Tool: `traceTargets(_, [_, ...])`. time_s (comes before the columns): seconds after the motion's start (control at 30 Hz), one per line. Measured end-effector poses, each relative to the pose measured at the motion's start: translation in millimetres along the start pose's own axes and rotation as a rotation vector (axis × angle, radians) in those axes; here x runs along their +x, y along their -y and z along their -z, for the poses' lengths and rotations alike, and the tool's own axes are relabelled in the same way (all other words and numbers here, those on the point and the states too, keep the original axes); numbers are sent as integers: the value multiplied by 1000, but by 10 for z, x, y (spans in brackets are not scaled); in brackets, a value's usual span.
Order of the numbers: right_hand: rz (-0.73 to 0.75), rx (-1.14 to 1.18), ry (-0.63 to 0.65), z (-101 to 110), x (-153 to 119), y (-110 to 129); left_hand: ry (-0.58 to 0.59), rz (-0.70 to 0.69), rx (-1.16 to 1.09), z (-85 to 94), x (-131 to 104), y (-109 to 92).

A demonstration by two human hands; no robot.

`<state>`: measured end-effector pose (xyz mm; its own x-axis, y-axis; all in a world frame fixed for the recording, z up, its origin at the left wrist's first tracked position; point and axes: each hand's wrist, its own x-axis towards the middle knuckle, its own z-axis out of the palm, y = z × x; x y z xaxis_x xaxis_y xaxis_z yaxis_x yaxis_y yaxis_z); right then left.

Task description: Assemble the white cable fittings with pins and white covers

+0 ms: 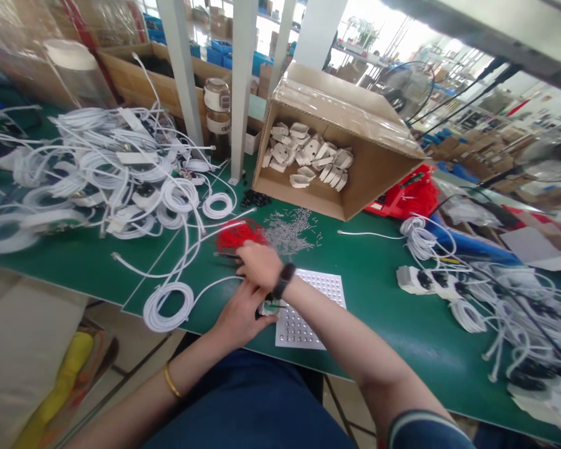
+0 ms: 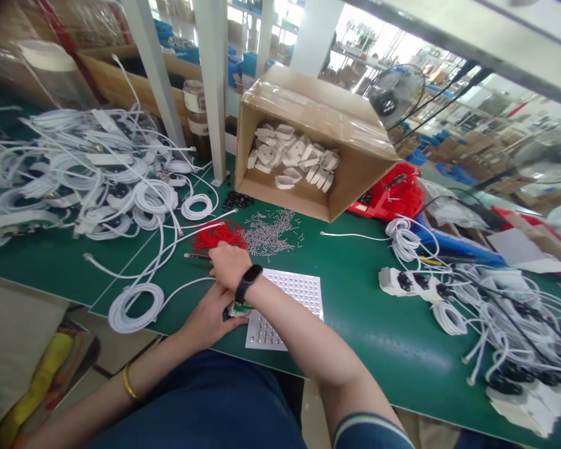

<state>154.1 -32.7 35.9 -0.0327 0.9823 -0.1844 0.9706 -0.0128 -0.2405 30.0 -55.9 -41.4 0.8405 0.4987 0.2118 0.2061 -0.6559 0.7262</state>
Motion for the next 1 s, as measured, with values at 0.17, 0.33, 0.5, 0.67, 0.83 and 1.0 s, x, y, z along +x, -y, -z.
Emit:
traceTargets(0.17, [43, -45, 59, -170, 227, 16, 24, -8, 34, 19, 5, -3])
traceTargets(0.33, [42, 126, -128, 51, 75, -166, 34, -15, 17, 35, 24, -19])
traceTargets(0.5, [-2, 499, -421, 555, -245, -457, 48, -40, 16, 38, 30, -10])
traceTargets(0.67, [-104, 483, -334, 875, -991, -747, 55, -57, 49, 17, 32, 39])
traceTargets(0.83, [-381, 418, -22, 583, -1741, -1267, 50, -82, 103, -9, 26, 96])
traceTargets(1.0, [-768, 229, -292, -45, -2082, -1796, 91, -76, 198, -2, 73, 74])
